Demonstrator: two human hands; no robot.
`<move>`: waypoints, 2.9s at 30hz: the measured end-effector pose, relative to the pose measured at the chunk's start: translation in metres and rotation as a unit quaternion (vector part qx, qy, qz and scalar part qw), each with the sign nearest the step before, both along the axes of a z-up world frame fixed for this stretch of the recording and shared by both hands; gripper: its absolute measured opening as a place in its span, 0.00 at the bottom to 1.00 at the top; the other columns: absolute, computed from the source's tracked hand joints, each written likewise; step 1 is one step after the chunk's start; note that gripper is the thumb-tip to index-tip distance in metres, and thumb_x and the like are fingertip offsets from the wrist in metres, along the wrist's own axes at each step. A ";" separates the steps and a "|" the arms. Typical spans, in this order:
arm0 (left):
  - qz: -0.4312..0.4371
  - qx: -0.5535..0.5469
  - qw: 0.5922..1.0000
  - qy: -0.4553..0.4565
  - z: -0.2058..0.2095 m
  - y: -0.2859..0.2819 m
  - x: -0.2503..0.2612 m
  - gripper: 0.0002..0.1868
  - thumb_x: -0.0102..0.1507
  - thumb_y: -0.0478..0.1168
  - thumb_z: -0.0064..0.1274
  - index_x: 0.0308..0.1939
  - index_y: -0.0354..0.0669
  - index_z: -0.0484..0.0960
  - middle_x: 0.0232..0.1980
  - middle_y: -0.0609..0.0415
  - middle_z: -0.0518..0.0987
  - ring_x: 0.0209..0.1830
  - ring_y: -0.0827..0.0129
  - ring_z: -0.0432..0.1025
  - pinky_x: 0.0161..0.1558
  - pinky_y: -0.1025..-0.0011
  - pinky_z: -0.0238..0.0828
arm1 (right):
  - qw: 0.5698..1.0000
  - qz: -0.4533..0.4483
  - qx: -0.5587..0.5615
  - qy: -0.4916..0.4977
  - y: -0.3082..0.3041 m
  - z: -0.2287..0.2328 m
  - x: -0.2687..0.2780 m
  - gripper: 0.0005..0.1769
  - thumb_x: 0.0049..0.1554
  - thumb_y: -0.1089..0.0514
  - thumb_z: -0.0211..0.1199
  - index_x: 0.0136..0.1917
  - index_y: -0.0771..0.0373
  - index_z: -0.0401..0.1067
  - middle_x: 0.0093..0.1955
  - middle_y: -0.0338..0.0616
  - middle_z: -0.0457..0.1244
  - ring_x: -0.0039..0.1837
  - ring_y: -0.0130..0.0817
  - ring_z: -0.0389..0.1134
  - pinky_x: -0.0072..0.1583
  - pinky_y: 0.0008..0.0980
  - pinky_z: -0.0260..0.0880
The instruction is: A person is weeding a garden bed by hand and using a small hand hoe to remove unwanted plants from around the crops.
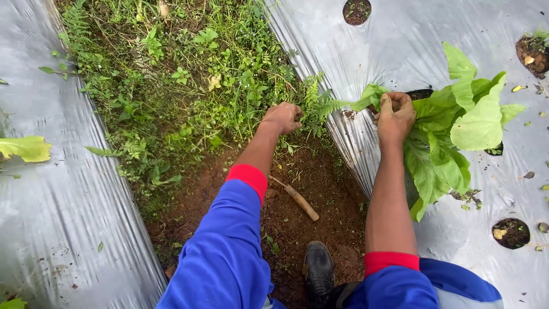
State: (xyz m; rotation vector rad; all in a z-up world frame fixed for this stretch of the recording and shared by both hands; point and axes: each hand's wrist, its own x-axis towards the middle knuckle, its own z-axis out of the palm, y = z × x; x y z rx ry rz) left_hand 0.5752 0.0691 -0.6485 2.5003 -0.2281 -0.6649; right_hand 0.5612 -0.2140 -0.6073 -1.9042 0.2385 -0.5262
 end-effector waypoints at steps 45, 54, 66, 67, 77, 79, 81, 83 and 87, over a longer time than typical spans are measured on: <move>0.309 -0.248 0.918 -0.013 -0.061 -0.011 0.003 0.15 0.61 0.57 0.62 0.40 0.54 0.88 0.33 0.61 0.86 0.41 0.61 0.81 0.53 0.60 0.76 | 0.849 0.025 0.458 0.263 0.133 -0.156 -0.076 0.19 0.65 0.40 0.49 0.55 0.57 0.59 0.51 0.49 0.66 0.39 0.38 0.69 0.40 0.39 0.74; 0.335 -0.278 0.900 0.006 -0.080 0.014 -0.004 0.19 0.55 0.59 0.68 0.35 0.51 0.85 0.32 0.57 0.83 0.43 0.60 0.79 0.52 0.61 0.73 | 0.801 -0.045 0.510 0.309 0.117 -0.167 -0.029 0.21 0.71 0.43 0.45 0.64 0.62 0.57 0.50 0.45 0.66 0.47 0.38 0.70 0.50 0.39 0.82; 0.175 -0.071 0.976 0.108 -0.095 0.012 -0.012 0.19 0.58 0.55 0.63 0.49 0.56 0.87 0.49 0.51 0.85 0.58 0.53 0.78 0.59 0.56 0.74 | 0.786 0.225 0.494 0.297 0.114 -0.190 -0.105 0.15 0.69 0.50 0.52 0.48 0.61 0.70 0.35 0.40 0.60 0.34 0.30 0.62 0.40 0.34 0.69; 0.198 -0.075 0.974 0.080 -0.088 0.012 -0.009 0.17 0.57 0.51 0.65 0.49 0.57 0.86 0.47 0.54 0.85 0.57 0.54 0.78 0.57 0.55 0.75 | 0.660 0.252 0.671 0.225 0.107 -0.192 -0.110 0.13 0.71 0.47 0.49 0.49 0.54 0.67 0.37 0.33 0.58 0.38 0.29 0.60 0.46 0.32 0.62; 0.154 -0.089 0.955 0.237 -0.054 0.021 -0.030 0.36 0.58 0.69 0.54 0.50 0.41 0.85 0.41 0.49 0.88 0.32 0.66 0.81 0.34 0.79 0.76 | 0.933 0.121 0.188 0.283 0.156 -0.154 -0.098 0.18 0.71 0.55 0.39 0.50 0.65 0.68 0.33 0.45 0.64 0.25 0.29 0.60 0.27 0.27 0.59; 0.134 -0.128 0.952 0.245 -0.095 0.015 -0.019 0.38 0.55 0.65 0.64 0.57 0.40 0.82 0.44 0.45 0.87 0.40 0.59 0.83 0.46 0.67 0.81 | 0.937 0.197 0.056 0.285 0.154 -0.141 -0.089 0.16 0.67 0.56 0.42 0.49 0.65 0.70 0.30 0.46 0.65 0.28 0.33 0.63 0.30 0.33 0.61; 0.120 -0.119 0.972 0.162 -0.090 0.014 -0.025 0.30 0.59 0.65 0.59 0.55 0.51 0.84 0.54 0.51 0.83 0.53 0.54 0.77 0.57 0.63 0.76 | 0.920 0.163 0.183 0.305 0.154 -0.148 -0.080 0.19 0.65 0.54 0.44 0.52 0.67 0.72 0.37 0.51 0.67 0.29 0.34 0.64 0.29 0.33 0.63; 0.105 -0.107 0.985 0.085 -0.082 0.011 -0.029 0.23 0.63 0.65 0.54 0.52 0.61 0.87 0.64 0.58 0.79 0.67 0.50 0.71 0.68 0.59 0.70 | 0.886 0.124 0.308 0.325 0.149 -0.154 -0.081 0.23 0.62 0.52 0.46 0.55 0.70 0.74 0.44 0.57 0.68 0.30 0.36 0.66 0.28 0.32 0.65; 0.157 -0.091 0.982 0.049 -0.096 0.010 -0.010 0.20 0.71 0.51 0.45 0.62 0.49 0.79 0.55 0.59 0.80 0.64 0.61 0.72 0.68 0.60 0.69 | 0.877 -0.092 0.360 0.303 0.133 -0.148 -0.073 0.30 0.67 0.39 0.52 0.58 0.72 0.67 0.43 0.51 0.68 0.34 0.33 0.69 0.37 0.35 0.79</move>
